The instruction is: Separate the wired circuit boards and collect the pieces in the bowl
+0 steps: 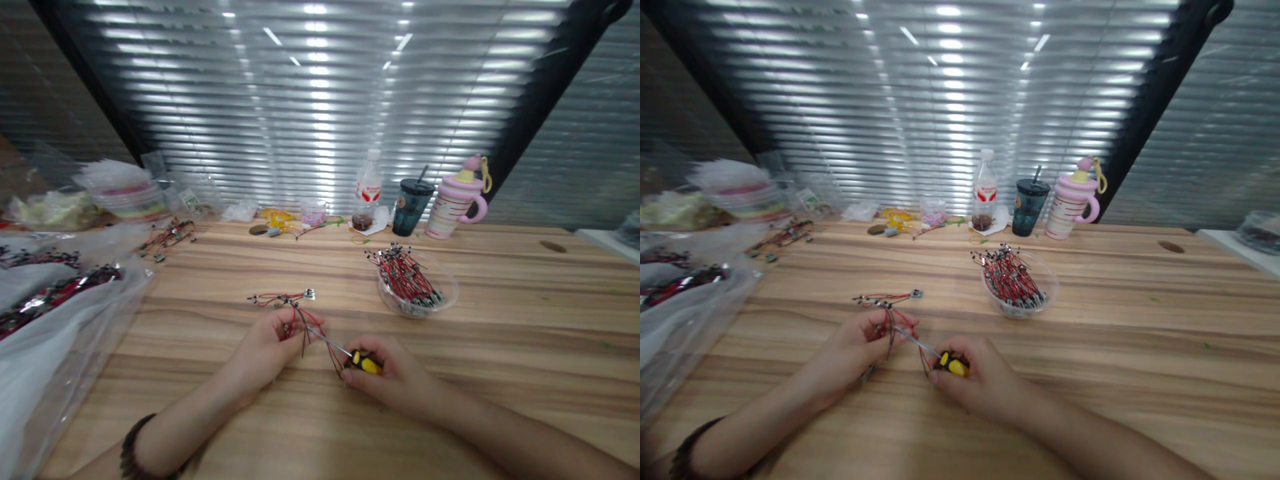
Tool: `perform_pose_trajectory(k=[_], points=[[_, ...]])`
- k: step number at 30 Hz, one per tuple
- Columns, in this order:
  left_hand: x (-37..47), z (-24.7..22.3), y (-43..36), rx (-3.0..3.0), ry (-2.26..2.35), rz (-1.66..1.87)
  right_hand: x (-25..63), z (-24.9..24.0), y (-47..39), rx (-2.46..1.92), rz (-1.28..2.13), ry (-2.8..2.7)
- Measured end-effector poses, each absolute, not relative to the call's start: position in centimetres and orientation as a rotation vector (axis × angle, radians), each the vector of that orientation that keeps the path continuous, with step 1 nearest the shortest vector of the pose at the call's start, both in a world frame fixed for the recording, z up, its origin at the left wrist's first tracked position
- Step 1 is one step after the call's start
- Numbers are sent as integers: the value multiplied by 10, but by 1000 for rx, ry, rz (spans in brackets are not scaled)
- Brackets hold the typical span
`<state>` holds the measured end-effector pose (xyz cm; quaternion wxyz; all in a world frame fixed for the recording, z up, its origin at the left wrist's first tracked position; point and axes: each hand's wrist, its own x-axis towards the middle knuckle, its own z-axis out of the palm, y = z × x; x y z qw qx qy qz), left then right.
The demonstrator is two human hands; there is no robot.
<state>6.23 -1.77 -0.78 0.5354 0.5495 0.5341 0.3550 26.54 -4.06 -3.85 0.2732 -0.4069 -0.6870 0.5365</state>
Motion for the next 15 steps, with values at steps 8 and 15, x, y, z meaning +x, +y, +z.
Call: perform_pose_trajectory(k=[8, 15], points=[[63, -10, -20, 1286, 1269, 867, 264, -42, -41, -1076, 1383, -1879], [60, -5, -18, 1249, 1250, 801, 271, -14, -35, -1157, 947, -1920]])
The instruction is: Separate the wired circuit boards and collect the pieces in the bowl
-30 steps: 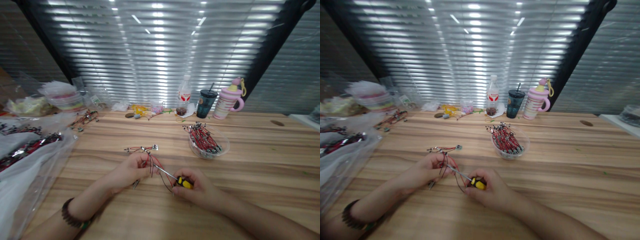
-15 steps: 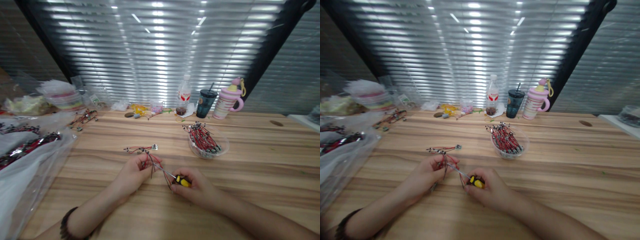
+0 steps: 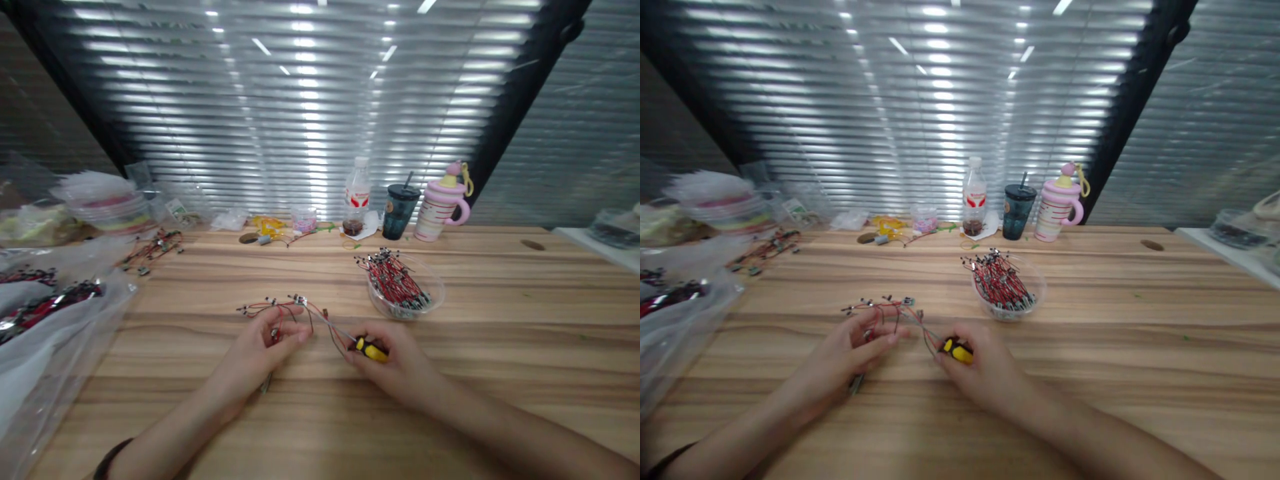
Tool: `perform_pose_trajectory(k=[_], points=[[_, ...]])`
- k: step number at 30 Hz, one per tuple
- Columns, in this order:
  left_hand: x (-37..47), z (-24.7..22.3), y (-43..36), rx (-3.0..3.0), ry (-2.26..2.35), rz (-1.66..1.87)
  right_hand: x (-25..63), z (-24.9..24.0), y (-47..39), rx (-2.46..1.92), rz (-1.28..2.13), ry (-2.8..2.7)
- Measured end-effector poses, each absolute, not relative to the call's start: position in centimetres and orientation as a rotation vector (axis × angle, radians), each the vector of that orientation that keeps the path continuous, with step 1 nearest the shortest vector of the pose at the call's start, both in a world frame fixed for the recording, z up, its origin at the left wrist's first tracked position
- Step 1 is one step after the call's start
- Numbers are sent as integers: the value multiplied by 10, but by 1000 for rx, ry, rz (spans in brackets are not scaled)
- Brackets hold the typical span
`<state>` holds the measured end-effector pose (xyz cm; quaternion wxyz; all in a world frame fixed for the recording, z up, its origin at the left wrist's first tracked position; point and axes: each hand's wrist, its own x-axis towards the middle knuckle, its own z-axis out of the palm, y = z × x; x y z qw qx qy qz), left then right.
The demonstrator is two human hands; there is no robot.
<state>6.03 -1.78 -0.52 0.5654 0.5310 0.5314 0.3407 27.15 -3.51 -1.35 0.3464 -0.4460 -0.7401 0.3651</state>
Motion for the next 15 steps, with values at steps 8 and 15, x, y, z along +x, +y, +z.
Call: perform_pose_trajectory(k=[8, 15], points=[[60, -10, -13, 1188, 1355, 804, 347, 57, -19, -1343, -170, -1870], [61, -8, -11, 1143, 1384, 806, 363, 36, 4, -1530, 87, -2262]])
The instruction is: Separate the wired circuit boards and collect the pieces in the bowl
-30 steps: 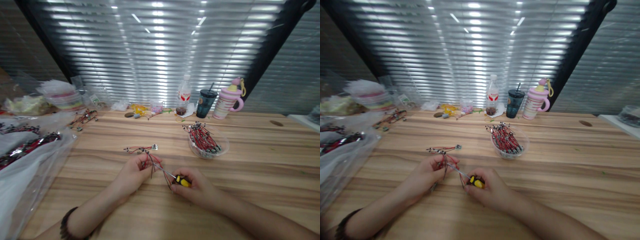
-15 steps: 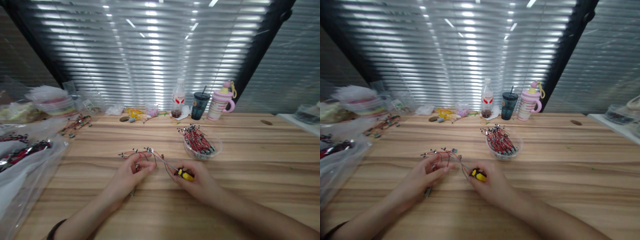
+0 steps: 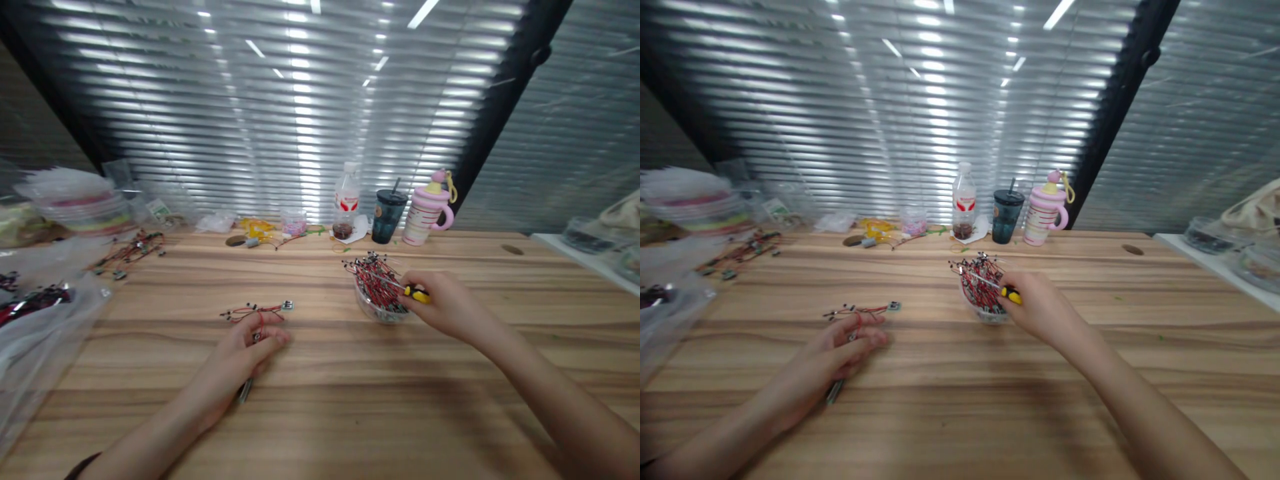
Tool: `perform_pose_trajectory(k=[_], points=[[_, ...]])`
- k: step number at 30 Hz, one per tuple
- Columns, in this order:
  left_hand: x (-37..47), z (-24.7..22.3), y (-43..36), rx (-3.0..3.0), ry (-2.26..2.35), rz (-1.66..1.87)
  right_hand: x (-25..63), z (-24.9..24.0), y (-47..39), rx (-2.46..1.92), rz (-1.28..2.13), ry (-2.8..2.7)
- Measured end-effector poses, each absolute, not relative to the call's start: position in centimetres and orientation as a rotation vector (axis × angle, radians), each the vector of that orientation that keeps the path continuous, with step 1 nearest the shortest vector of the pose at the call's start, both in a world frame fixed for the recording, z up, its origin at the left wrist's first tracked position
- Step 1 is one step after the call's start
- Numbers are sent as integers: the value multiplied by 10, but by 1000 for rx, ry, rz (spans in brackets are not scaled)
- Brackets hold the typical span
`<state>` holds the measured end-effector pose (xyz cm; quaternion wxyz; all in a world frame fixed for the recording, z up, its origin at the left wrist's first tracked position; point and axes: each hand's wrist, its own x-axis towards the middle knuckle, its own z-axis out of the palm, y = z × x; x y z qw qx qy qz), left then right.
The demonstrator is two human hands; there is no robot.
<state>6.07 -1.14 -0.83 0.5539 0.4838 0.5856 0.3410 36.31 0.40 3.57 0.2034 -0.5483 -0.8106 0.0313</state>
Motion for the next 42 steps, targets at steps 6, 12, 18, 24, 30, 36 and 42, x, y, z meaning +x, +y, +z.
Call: perform_pose_trajectory(k=[6, 12, 18, 24, 30, 36, 42], points=[[63, -5, -16, 1144, 1406, 815, 361, 33, 4, -1549, 351, -2340], [63, -13, -10, 942, 1194, 910, 364, 48, 1, -1530, 464, -2253], [73, -11, -26, 577, 944, 912, 298, 21, -34, -1295, 569, -1929], [93, -11, -62, 496, 834, 848, 251, -20, -66, -967, 869, -2065], [94, -28, -77, 477, 721, 809, 251, -15, -66, -971, 967, -2084], [70, -15, -44, 1086, 909, 858, 292, 26, -37, -1167, 449, -1887], [19, -15, 17, 2242, 1949, 634, 344, 32, 9, -1445, -55, -1843]])
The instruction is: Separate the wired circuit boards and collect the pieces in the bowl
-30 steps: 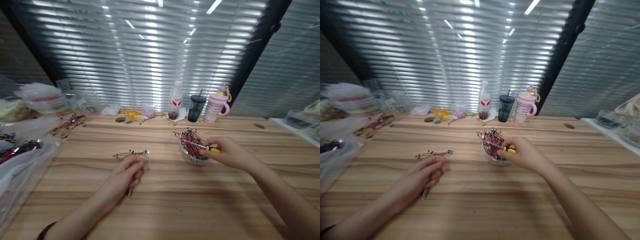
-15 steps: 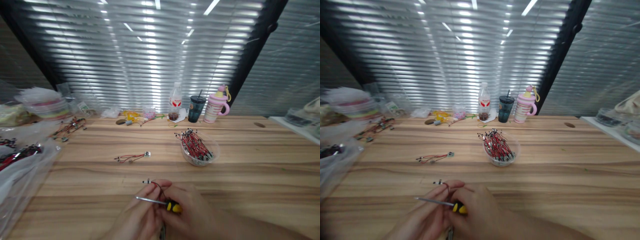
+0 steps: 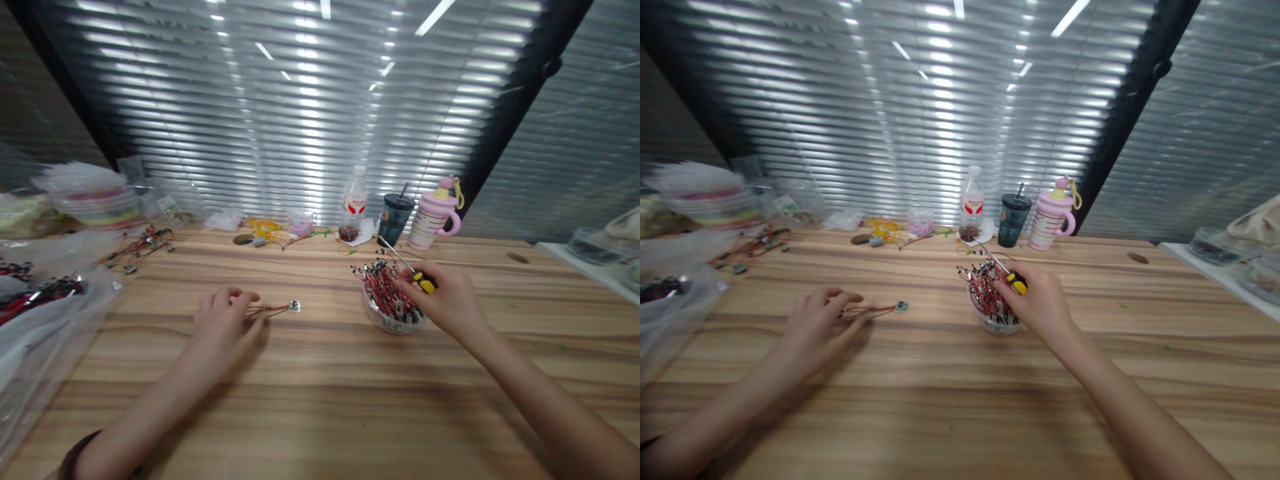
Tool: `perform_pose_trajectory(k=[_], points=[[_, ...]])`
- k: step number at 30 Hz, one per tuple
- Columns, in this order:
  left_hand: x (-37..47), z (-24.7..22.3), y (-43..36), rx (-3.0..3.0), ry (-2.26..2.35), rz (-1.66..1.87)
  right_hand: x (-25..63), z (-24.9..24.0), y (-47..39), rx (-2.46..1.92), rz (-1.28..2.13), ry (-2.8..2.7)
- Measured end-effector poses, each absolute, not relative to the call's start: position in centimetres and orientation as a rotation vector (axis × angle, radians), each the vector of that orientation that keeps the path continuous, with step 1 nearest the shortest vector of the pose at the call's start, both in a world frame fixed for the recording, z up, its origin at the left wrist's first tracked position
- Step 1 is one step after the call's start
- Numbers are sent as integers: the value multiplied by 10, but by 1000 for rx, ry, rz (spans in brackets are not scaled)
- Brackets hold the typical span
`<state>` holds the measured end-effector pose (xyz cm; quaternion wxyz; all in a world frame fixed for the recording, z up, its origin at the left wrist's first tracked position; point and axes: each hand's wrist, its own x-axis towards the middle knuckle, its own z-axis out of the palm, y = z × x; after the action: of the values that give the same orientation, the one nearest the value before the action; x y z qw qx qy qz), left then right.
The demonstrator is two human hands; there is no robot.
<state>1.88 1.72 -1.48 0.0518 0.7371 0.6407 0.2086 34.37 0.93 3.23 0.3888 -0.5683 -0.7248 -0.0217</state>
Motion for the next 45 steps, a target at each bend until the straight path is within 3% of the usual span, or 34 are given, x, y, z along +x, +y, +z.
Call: perform_pose_trajectory(k=[3, 9, 18, 25, 28, 32, 34, 41, 45], points=[[5, -17, 27, 2261, 2183, 358, 349, 25, 16, -1521, -11, -2040], [-2, -7, 26, 2221, 1853, 134, 351, 18, 18, -1523, 65, -2207], [-5, -6, 26, 2175, 1859, 147, 354, 28, 16, -1475, 44, -2281], [-5, -6, 25, 2130, 1839, 163, 355, 41, 10, -1478, 28, -2022], [-1, -3, 24, 2145, 1769, 243, 344, 43, 2, -1417, 299, -1832], [9, -5, 24, 1909, 1555, 511, 311, 26, -21, -1335, 1143, -1583], [16, -9, 22, 1719, 1463, 599, 293, 8, -33, -1308, 1394, -1529], [41, -10, 1, 1646, 1289, 677, 270, -36, -42, -1263, 1361, -1609], [46, -3, -19, 1974, 1286, 390, 272, -35, -37, -1275, 1525, -1294]])
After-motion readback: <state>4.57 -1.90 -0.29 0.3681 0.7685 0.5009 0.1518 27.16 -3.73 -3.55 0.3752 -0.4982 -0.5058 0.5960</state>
